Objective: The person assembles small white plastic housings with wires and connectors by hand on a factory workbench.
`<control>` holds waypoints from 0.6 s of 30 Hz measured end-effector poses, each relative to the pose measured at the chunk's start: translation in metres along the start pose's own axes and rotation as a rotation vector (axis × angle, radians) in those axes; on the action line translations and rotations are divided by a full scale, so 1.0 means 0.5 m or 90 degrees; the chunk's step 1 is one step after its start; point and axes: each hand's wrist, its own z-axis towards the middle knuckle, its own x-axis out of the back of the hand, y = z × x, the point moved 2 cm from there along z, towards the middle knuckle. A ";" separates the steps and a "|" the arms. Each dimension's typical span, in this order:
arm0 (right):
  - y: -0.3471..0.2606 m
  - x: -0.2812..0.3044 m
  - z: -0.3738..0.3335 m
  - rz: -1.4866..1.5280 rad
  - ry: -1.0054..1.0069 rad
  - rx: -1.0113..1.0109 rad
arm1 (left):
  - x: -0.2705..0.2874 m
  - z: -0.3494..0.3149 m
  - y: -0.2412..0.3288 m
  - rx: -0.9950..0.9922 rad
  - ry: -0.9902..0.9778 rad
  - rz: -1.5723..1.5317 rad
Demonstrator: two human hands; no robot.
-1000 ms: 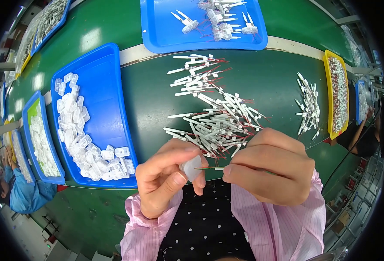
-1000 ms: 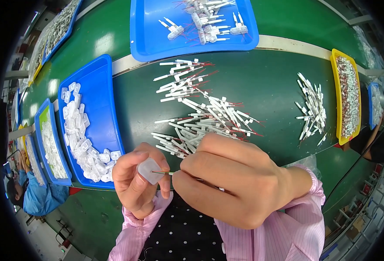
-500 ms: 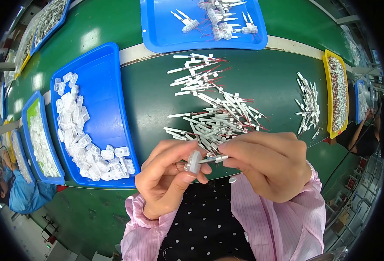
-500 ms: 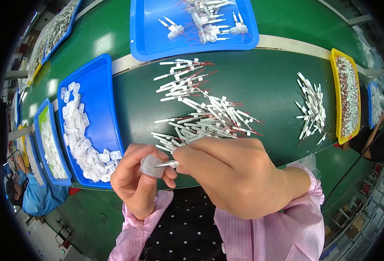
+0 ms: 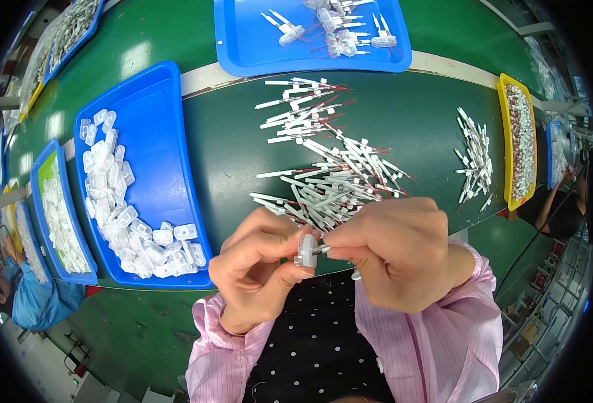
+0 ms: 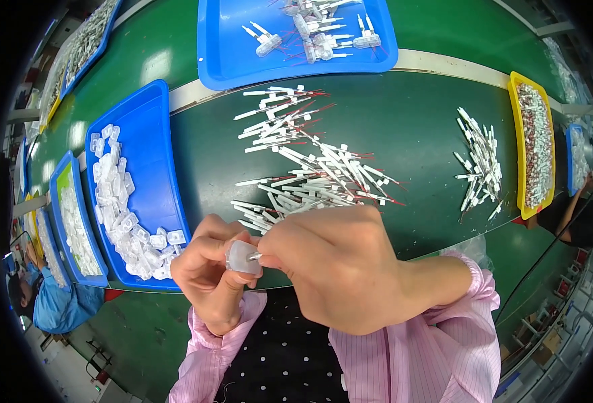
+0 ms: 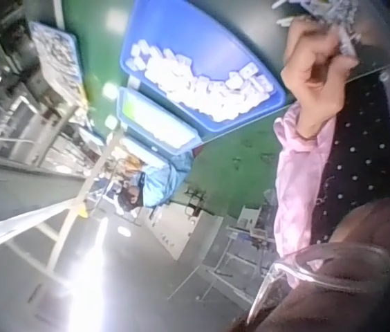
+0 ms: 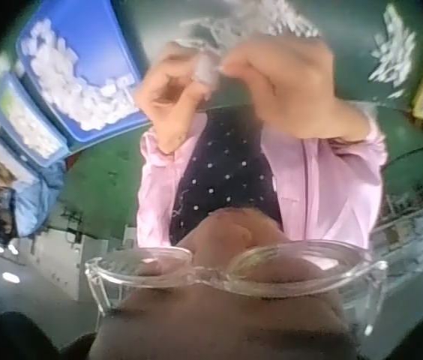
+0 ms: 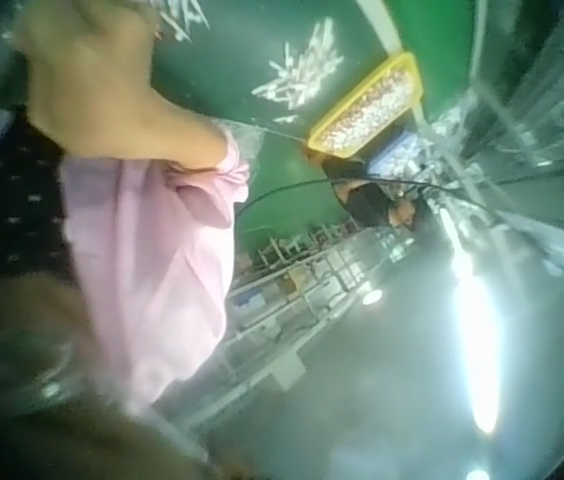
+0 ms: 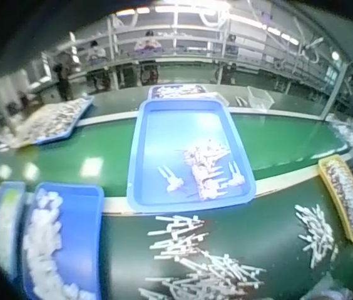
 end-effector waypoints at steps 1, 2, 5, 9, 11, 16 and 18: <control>0.002 -0.006 -0.005 -0.001 0.001 -0.001 | -0.003 0.001 0.000 -0.037 0.008 0.055; 0.003 -0.014 -0.010 -0.040 0.030 0.035 | -0.007 0.001 -0.002 -0.037 0.007 0.054; 0.008 -0.026 -0.025 -0.092 0.068 0.078 | -0.014 -0.004 -0.004 -0.128 0.038 0.197; 0.016 -0.045 -0.045 -0.130 0.132 0.113 | -0.010 -0.005 -0.009 -0.178 0.051 0.266; 0.019 -0.041 -0.040 -0.088 0.108 0.096 | 0.007 0.000 -0.011 -0.062 -0.029 0.136; 0.027 -0.054 -0.042 -0.072 0.093 0.064 | 0.008 -0.008 -0.028 -0.167 0.018 0.288; 0.038 -0.056 -0.045 -0.029 0.107 0.076 | 0.015 -0.006 -0.027 -0.135 0.005 0.224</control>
